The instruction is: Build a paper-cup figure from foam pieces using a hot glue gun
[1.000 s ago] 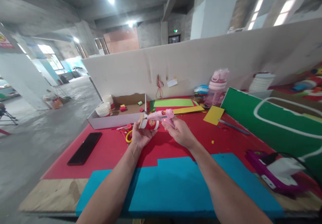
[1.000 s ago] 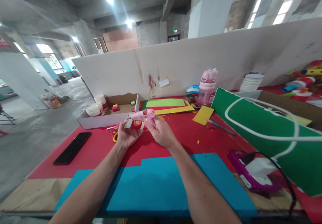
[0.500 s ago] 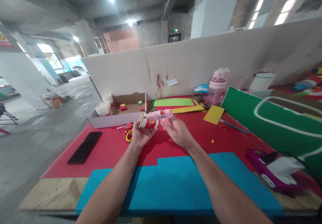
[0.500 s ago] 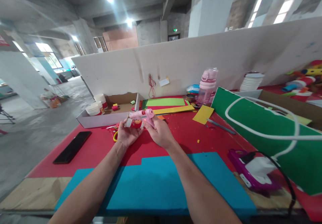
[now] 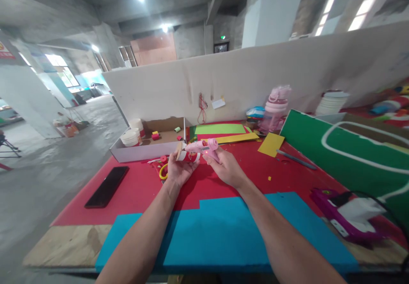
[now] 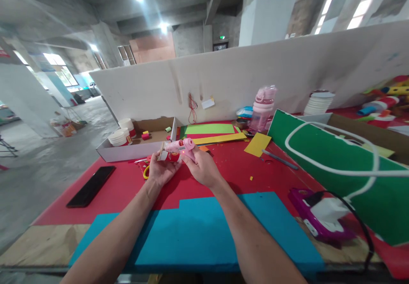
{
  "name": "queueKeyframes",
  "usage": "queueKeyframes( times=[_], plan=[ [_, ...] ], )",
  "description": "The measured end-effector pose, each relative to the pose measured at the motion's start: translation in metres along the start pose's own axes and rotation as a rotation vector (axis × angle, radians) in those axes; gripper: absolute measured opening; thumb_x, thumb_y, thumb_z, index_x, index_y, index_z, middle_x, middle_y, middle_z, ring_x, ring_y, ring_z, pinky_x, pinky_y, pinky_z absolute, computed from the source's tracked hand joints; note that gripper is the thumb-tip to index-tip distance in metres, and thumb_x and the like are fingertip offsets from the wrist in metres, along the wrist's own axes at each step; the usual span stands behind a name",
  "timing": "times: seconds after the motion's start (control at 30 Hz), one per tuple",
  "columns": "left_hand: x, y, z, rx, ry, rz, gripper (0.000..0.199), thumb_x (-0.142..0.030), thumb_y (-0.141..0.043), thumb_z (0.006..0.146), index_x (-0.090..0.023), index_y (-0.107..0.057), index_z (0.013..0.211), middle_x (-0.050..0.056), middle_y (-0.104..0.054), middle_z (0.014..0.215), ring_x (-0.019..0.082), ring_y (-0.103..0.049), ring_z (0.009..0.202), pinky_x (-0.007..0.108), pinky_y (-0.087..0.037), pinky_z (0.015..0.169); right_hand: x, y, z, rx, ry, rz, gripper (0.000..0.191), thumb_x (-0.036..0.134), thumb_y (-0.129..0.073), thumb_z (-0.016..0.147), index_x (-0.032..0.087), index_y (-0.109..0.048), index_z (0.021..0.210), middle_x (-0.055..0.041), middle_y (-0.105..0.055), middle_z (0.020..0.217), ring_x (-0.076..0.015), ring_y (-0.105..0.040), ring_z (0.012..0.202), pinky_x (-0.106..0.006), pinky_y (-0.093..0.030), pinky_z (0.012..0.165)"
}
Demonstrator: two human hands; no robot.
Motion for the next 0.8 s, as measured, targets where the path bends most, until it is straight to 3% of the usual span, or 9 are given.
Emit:
queueKeyframes(
  times=[0.43,0.8],
  plan=[
    [0.0001,0.0024,0.0029,-0.027,-0.006,-0.020,0.025,-0.031,-0.053,0.077,-0.015,-0.064,0.094,0.009,-0.069,0.079,0.022,-0.065,0.072,0.044,-0.056,0.075,-0.0016,-0.0005,0.0000,0.001,0.000,-0.034,0.032,0.041,-0.046,0.093,0.017,-0.059,0.108,-0.0046,-0.067,0.075,-0.0174,-0.058,0.061,-0.024,-0.035,0.055],
    [-0.0001,0.0033,0.0031,-0.072,-0.008,-0.024,0.024,-0.031,-0.052,0.078,-0.015,-0.065,0.091,0.008,-0.068,0.075,0.022,-0.065,0.070,0.044,-0.056,0.075,0.0001,-0.0043,-0.0012,0.017,0.011,-0.013,0.036,0.038,-0.046,0.094,0.017,-0.055,0.121,-0.0102,-0.071,0.097,-0.0231,-0.066,0.083,-0.028,-0.044,0.069]
  ],
)
Point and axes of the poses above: each hand's wrist, its own z-axis towards the middle knuckle, its own y-axis out of the back of the hand, x = y × z, the point moved 4 cm from there along z, towards the middle knuckle
